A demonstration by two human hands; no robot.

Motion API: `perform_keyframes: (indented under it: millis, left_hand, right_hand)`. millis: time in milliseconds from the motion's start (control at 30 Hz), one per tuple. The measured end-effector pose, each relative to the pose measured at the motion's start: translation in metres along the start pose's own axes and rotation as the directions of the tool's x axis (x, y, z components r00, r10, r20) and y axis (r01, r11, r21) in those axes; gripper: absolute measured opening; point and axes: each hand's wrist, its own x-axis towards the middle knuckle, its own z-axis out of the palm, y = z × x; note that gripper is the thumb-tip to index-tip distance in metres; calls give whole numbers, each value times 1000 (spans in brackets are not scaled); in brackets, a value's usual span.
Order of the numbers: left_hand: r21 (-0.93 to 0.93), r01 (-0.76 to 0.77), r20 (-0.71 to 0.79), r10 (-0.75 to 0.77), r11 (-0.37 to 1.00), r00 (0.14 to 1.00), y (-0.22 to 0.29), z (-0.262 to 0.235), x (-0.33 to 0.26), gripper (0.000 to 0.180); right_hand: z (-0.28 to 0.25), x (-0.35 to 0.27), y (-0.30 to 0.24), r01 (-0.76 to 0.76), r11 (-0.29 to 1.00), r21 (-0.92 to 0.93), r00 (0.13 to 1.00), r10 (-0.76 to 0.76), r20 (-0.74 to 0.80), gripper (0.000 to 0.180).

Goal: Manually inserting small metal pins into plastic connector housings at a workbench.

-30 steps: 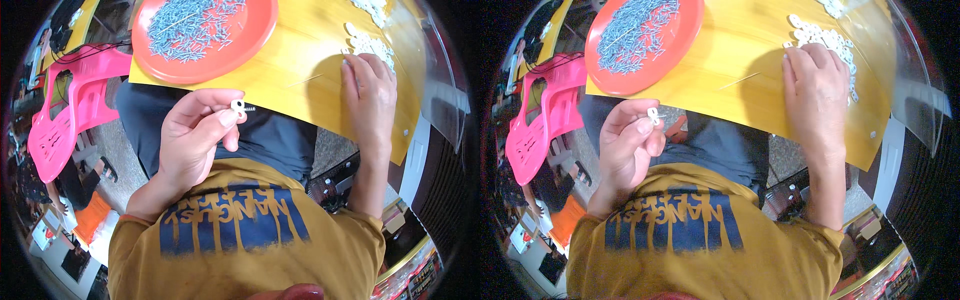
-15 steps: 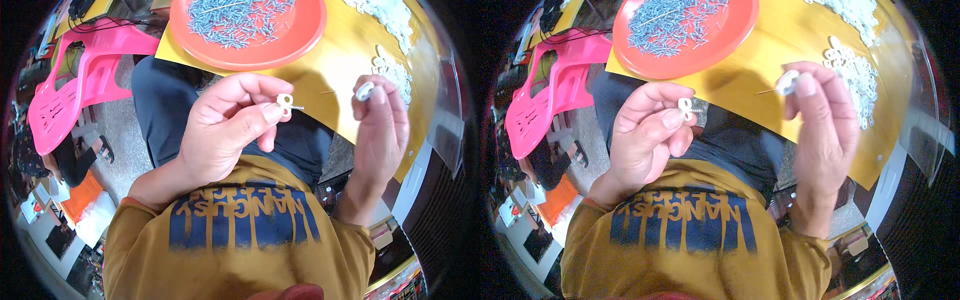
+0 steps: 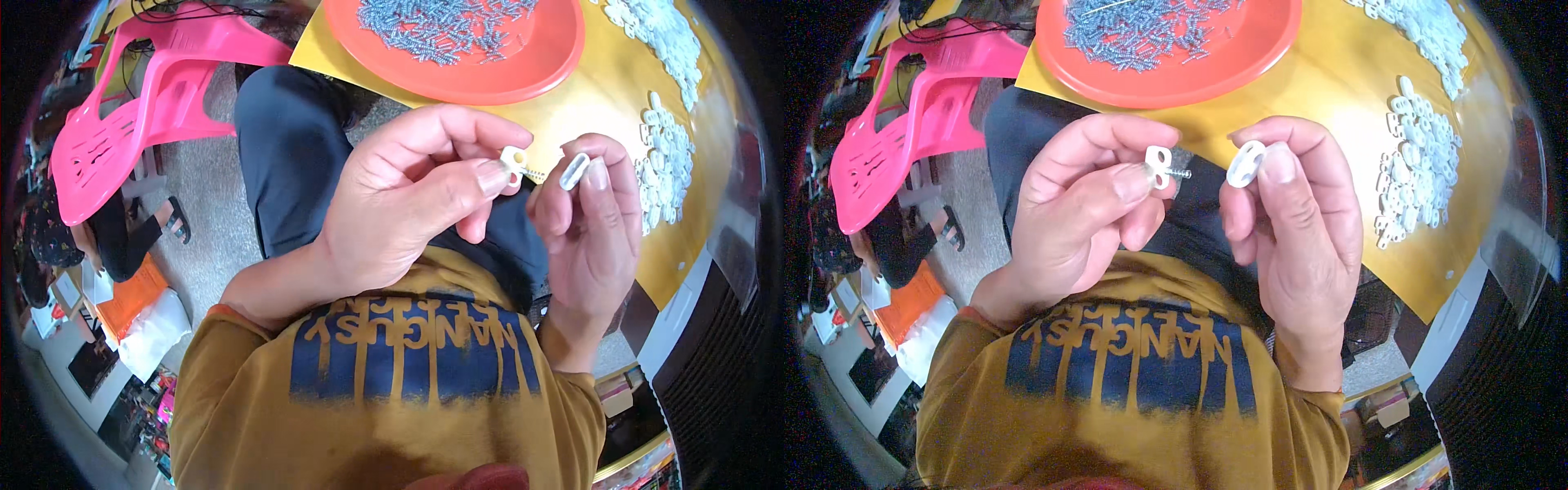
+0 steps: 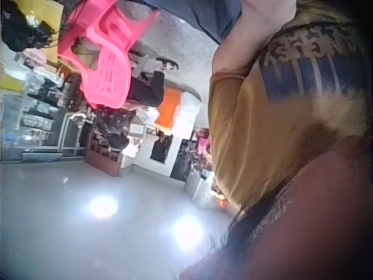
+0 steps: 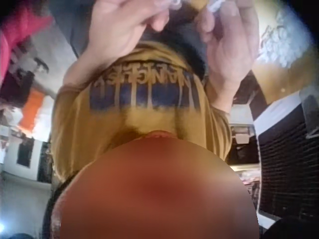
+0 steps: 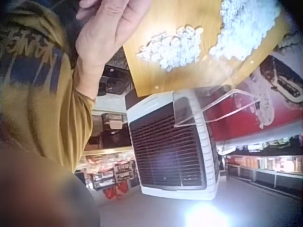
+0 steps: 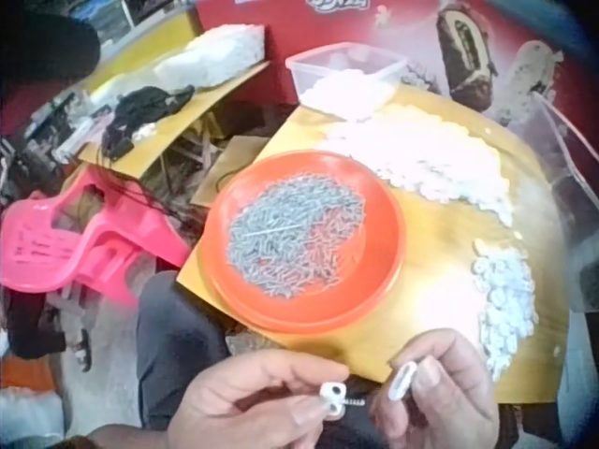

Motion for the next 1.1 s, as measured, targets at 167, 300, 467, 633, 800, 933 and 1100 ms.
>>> perform_keyframes:
  millis: [167, 300, 467, 633, 800, 933, 1100]
  left_hand:
    - [-9, -15, 10, 15, 1000, 1000, 1, 0, 0, 24]
    - [-18, -13, -1, 13, 1000, 1000, -1, 1, 0, 24]
    - [-21, -16, 4, 16, 1000, 1000, -1, 1, 1, 24]
    - [-17, -21, 1, 21, 1000, 1000, -4, 1, 3, 24]
    - [-6, -16, -21, 16, 1000, 1000, -5, 2, 3, 23]
    - [19, -43, -12, 43, 999, 999, -7, 2, 3, 23]
    - [14, -37, -16, 37, 999, 999, -7, 2, 3, 23]
  right_hand:
    - [4, -1, 1, -13, 996, 84, 999, 9, 54, 20]
    - [3, 0, 3, 1, 989, 148, 996, -14, 86, 19]
    - [1, 1, 6, 6, 981, 194, 995, -26, 100, 18]
    - [-9, 2, 8, 37, 985, 170, 988, -62, 142, 17]
    - [-5, -1, 6, 131, 990, 48, 983, -136, 122, 18]
    - [-1, -3, 6, 177, 984, 5, 980, -177, 96, 21]
    - [4, -7, 5, 177, 982, -62, 984, -175, 40, 25]
